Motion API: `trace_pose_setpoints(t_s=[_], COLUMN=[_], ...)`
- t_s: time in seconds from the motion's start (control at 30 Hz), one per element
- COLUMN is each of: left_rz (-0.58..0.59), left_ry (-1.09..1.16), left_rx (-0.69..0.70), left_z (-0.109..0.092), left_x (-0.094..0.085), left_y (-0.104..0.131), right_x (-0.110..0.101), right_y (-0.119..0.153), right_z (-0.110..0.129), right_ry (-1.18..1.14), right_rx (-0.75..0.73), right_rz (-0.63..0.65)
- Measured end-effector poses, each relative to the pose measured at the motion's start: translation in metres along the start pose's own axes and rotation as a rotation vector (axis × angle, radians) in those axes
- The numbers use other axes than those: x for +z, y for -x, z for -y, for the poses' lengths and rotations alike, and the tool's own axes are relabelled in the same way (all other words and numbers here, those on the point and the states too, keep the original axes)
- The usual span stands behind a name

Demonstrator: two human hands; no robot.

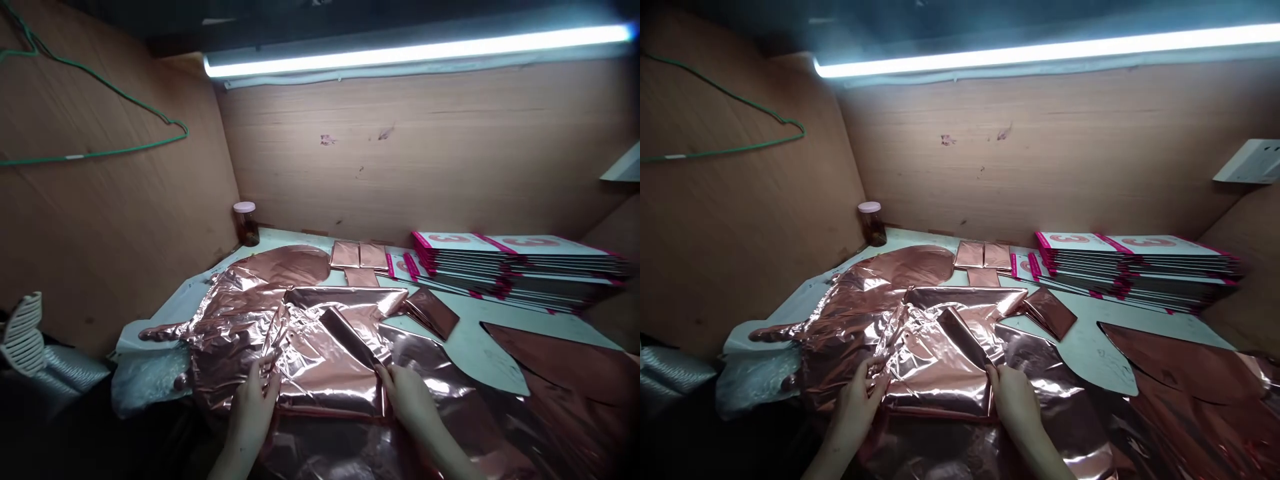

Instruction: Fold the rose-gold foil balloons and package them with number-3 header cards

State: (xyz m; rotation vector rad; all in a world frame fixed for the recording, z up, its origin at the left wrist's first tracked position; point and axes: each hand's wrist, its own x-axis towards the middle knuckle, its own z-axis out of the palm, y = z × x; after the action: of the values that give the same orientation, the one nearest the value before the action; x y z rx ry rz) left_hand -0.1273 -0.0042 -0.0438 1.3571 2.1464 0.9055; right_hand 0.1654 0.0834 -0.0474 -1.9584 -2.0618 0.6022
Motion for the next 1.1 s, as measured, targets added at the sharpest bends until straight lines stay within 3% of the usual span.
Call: trace_pose_setpoints(t_s=[0.1,0.17,0.2,0.27,0.33,0.4,0.43,0.5,0.57,0.6,0.7,0.8,0.9,1.0,1.1], left_rz=[-0.246,-0.314,-0.25,0.063,0.318,0.435,0.461,0.503,0.544,0.562,0.534,0.362,0.308,0.263,0.343], left_ry=[-0.161,-0.255,-0.282,-0.318,-0.359,-0.398,-0.41,-0.417,-0.414,-0.419,-0.479,-0.561,-0.625,-0.645,-0.547], left_rx=[0.098,0.329,0.475,0.71,0.761,0.728,0.714,0.709,0.707,0.694,0.61,0.526,0.506,0.545,0.779], left_z=[-0.011,-0.026,-0.034,-0.049,-0.057,-0.06,-0.06,-0.061,-0.062,-0.061,-0.045,-0.012,0.006,-0.018,-0.066], left_x=[0.014,0.034,0.045,0.067,0.082,0.087,0.087,0.084,0.077,0.073,0.053,0.024,-0.002,-0.004,0.023], left_y=[0.011,0.023,0.03,0.042,0.05,0.053,0.053,0.052,0.049,0.047,0.037,0.026,0.023,0.021,0.011], right_x=[0.0,-0.001,-0.003,-0.006,-0.008,-0.006,-0.002,0.012,0.03,0.039,0.053,0.051,0.045,0.046,0.047], right_y=[0.001,0.001,0.0,0.001,0.006,0.018,0.026,0.044,0.059,0.064,0.067,0.057,0.047,0.043,0.045], right_z=[0.006,0.012,0.015,0.02,0.022,0.017,0.013,-0.001,-0.016,-0.024,-0.043,-0.055,-0.06,-0.057,-0.052], right_ry=[0.069,0.107,0.127,0.169,0.218,0.28,0.306,0.329,0.32,0.314,0.335,0.368,0.439,0.508,0.494], right_rx=[0.005,0.004,0.007,0.022,0.064,0.071,0.007,-0.287,-0.606,-0.692,-0.722,-0.778,-0.82,-0.82,-0.832], right_rz=[0.001,0.01,0.014,0.007,-0.033,-0.132,-0.196,-0.279,-0.275,-0.254,-0.262,-0.291,-0.324,-0.373,-0.409])
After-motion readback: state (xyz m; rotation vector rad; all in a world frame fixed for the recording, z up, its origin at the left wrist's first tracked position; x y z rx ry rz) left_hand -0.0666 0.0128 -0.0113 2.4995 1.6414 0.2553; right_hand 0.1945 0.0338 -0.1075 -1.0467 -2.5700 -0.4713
